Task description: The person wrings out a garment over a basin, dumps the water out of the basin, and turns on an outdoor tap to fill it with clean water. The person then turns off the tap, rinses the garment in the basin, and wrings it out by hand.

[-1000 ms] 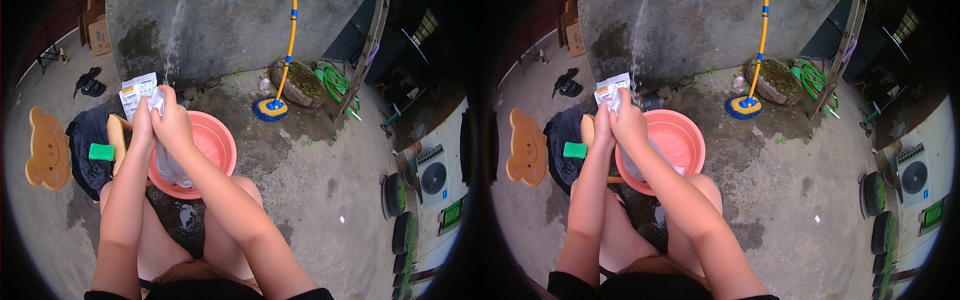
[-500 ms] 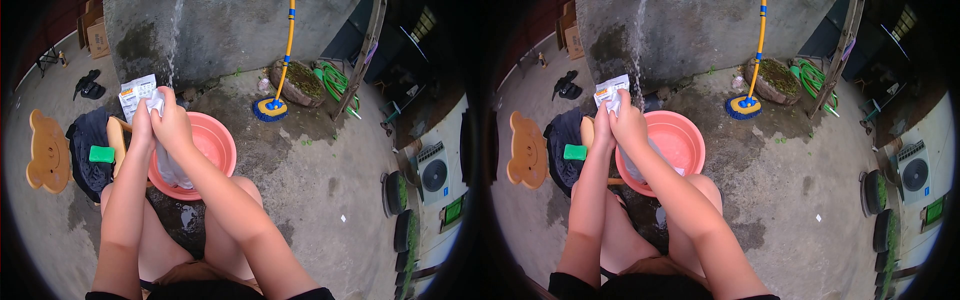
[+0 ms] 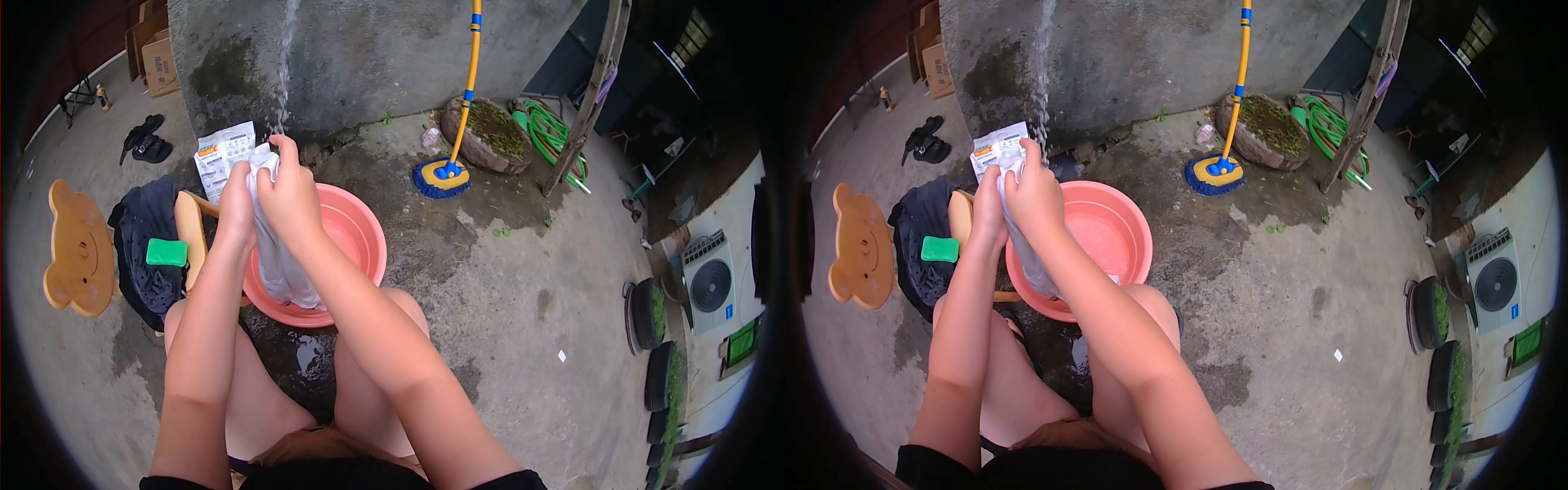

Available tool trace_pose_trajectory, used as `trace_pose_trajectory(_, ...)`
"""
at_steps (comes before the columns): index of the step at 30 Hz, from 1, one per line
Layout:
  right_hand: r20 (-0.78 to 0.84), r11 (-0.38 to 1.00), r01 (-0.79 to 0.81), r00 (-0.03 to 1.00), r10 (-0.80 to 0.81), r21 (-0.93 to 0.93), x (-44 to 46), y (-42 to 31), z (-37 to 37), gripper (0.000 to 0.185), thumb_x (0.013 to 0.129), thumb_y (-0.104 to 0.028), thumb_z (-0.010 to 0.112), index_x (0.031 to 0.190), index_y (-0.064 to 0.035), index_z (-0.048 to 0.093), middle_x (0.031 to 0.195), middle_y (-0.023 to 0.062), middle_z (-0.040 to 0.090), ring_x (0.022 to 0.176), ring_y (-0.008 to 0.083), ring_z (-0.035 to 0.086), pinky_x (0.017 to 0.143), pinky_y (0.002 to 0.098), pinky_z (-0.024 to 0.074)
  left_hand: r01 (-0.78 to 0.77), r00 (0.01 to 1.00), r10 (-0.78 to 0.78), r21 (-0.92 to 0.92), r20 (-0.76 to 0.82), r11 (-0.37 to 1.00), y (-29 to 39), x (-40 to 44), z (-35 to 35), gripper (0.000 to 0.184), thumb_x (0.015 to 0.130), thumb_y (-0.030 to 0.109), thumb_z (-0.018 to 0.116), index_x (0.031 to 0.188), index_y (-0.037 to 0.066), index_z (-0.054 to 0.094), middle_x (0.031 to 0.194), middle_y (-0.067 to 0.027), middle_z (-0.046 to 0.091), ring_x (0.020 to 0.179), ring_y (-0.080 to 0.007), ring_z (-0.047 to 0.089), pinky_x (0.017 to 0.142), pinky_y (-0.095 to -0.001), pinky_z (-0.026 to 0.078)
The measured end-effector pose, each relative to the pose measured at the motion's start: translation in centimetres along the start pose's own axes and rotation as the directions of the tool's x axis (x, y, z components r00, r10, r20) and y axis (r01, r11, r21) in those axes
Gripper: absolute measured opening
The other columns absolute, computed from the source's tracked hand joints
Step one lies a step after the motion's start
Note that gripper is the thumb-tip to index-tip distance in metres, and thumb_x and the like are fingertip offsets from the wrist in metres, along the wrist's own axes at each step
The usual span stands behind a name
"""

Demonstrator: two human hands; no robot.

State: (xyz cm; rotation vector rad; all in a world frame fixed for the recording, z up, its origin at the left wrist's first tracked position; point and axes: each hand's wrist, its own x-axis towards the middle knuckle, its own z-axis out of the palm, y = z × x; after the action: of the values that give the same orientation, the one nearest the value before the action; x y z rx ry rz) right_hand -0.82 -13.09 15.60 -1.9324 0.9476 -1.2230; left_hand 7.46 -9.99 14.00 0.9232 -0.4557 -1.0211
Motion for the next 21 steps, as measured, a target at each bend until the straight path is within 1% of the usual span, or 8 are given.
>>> trace_pose_trajectory(4,0.090,0.998,-0.014,0.996,0.019,-0.058,-0.8,-0.9,0.3,0.045,0.078,-0.013,0.052,0.121,-0.0056,0.043,0.077,0.0257,0.062,0.074,0.0420,0.061,0.067,0.0485,0.0469,-0.017,0.998,0.016,-0.024,-0.054,1.000,0.2,-0.1,0.3,0.037,0.092,0.029,0.035,0.107,0.004,0.057,0.101,-0.0056,0.062,0.091,-0.0151,0.060,0.080,-0.0299,0.045)
trace_pose_trajectory(7,0.015,0.999,0.018,1.000,-0.018,-0.043,-0.3,0.0,0.6,0.044,0.079,-0.014,0.052,0.121,-0.0047,0.043,0.076,0.0254,0.062,0.073,0.0418,0.062,0.067,0.0484,0.0468,-0.018,0.998,0.020,0.031,-0.055,0.999,-0.3,0.3,0.0,0.037,0.092,0.029,0.035,0.108,0.004,0.057,0.101,-0.0058,0.062,0.093,-0.0148,0.059,0.080,-0.0296,0.044)
trace_pose_trajectory(9,0.011,0.999,-0.011,1.000,0.011,-0.053,0.2,0.6,0.2,0.047,0.079,-0.016,0.054,0.123,-0.0064,0.041,0.078,0.0248,0.063,0.073,0.0420,0.062,0.065,0.0497,0.0473,-0.012,0.998,0.018,0.104,-0.062,0.995,-0.4,0.0,0.4,0.037,0.092,0.029,0.036,0.107,0.004,0.058,0.101,-0.0059,0.062,0.093,-0.0147,0.059,0.080,-0.0295,0.044)
trace_pose_trajectory(10,0.009,0.998,-0.025,1.000,0.026,-0.058,0.4,0.8,0.0,0.048,0.079,-0.017,0.056,0.124,-0.0072,0.040,0.079,0.0245,0.063,0.073,0.0421,0.061,0.064,0.0504,0.0476,0.021,0.996,-0.008,0.141,-0.092,0.990,-0.2,-0.2,0.5,0.036,0.091,0.029,0.037,0.107,0.004,0.058,0.100,-0.0066,0.062,0.091,-0.0150,0.059,0.080,-0.0291,0.044)
trace_pose_trajectory(13,0.007,0.999,-0.033,0.999,0.033,-0.029,0.5,0.8,-0.2,0.047,0.079,-0.017,0.056,0.123,-0.0073,0.040,0.079,0.0249,0.063,0.073,0.0423,0.061,0.064,0.0505,0.0476,0.022,0.999,-0.017,0.111,-0.044,0.994,-0.1,-0.1,0.3,0.035,0.090,0.028,0.039,0.107,0.004,0.057,0.100,-0.0072,0.062,0.090,-0.0156,0.060,0.080,-0.0296,0.044)
trace_pose_trajectory(16,0.000,1.000,-0.007,1.000,0.007,0.001,0.0,-0.2,-0.1,0.043,0.079,-0.013,0.052,0.120,-0.0035,0.044,0.076,0.0256,0.062,0.073,0.0412,0.062,0.067,0.0475,0.0469,0.030,1.000,-0.030,0.033,0.001,0.999,0.4,0.0,0.1,0.035,0.090,0.028,0.038,0.108,0.004,0.057,0.100,-0.0071,0.062,0.090,-0.0158,0.060,0.080,-0.0301,0.045)
trace_pose_trajectory(20,0.088,0.998,-0.001,0.996,0.006,-0.057,-0.8,-1.1,0.2,0.044,0.079,-0.013,0.052,0.121,-0.0039,0.043,0.077,0.0263,0.062,0.074,0.0417,0.062,0.068,0.0479,0.0469,0.001,1.000,0.000,0.017,-0.029,1.000,0.8,-0.3,0.3,0.036,0.090,0.028,0.038,0.109,0.005,0.057,0.100,-0.0065,0.063,0.092,-0.0159,0.060,0.081,-0.0305,0.045)
trace_pose_trajectory(21,0.062,0.999,0.005,0.998,-0.002,-0.048,-0.7,-0.9,0.3,0.043,0.079,-0.013,0.051,0.121,-0.0038,0.044,0.077,0.0264,0.062,0.074,0.0417,0.062,0.068,0.0478,0.0469,-0.004,0.999,0.005,0.018,-0.045,1.000,0.6,-0.3,0.3,0.036,0.090,0.028,0.038,0.109,0.005,0.057,0.100,-0.0063,0.063,0.092,-0.0157,0.060,0.081,-0.0303,0.045)
